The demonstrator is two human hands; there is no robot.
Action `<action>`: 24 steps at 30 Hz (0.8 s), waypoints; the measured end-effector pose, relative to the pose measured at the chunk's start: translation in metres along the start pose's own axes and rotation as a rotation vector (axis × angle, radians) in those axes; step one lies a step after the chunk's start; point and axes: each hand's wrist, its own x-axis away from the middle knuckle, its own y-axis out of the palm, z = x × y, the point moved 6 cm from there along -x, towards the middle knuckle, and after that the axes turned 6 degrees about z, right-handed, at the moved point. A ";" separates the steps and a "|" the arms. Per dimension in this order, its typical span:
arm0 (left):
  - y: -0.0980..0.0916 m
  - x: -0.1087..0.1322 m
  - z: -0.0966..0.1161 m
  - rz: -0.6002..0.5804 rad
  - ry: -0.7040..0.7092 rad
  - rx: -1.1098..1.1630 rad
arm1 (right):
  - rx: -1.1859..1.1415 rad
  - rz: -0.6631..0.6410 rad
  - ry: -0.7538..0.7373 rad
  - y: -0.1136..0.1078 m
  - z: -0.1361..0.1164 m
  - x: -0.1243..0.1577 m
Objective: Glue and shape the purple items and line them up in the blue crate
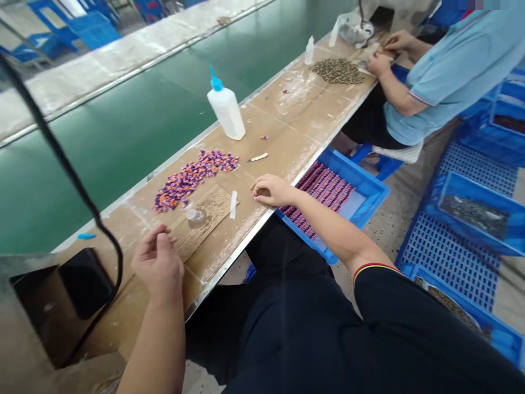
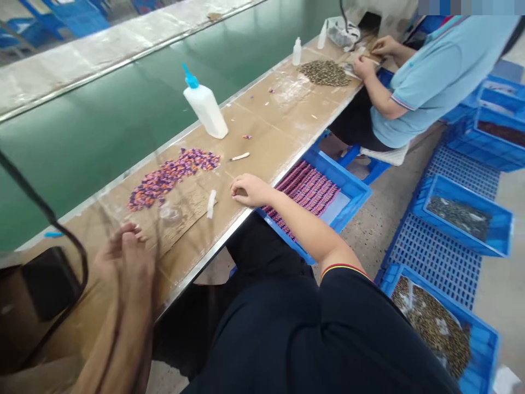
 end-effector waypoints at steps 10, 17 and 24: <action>0.008 0.006 0.036 0.088 0.075 -0.083 | 0.207 0.466 0.825 -0.122 0.088 0.186; 0.012 0.000 0.032 0.119 0.093 -0.199 | 0.457 -0.315 1.053 -0.060 0.092 0.255; 0.021 0.001 0.034 0.132 0.092 -0.242 | 0.370 -0.518 1.039 0.021 0.077 0.252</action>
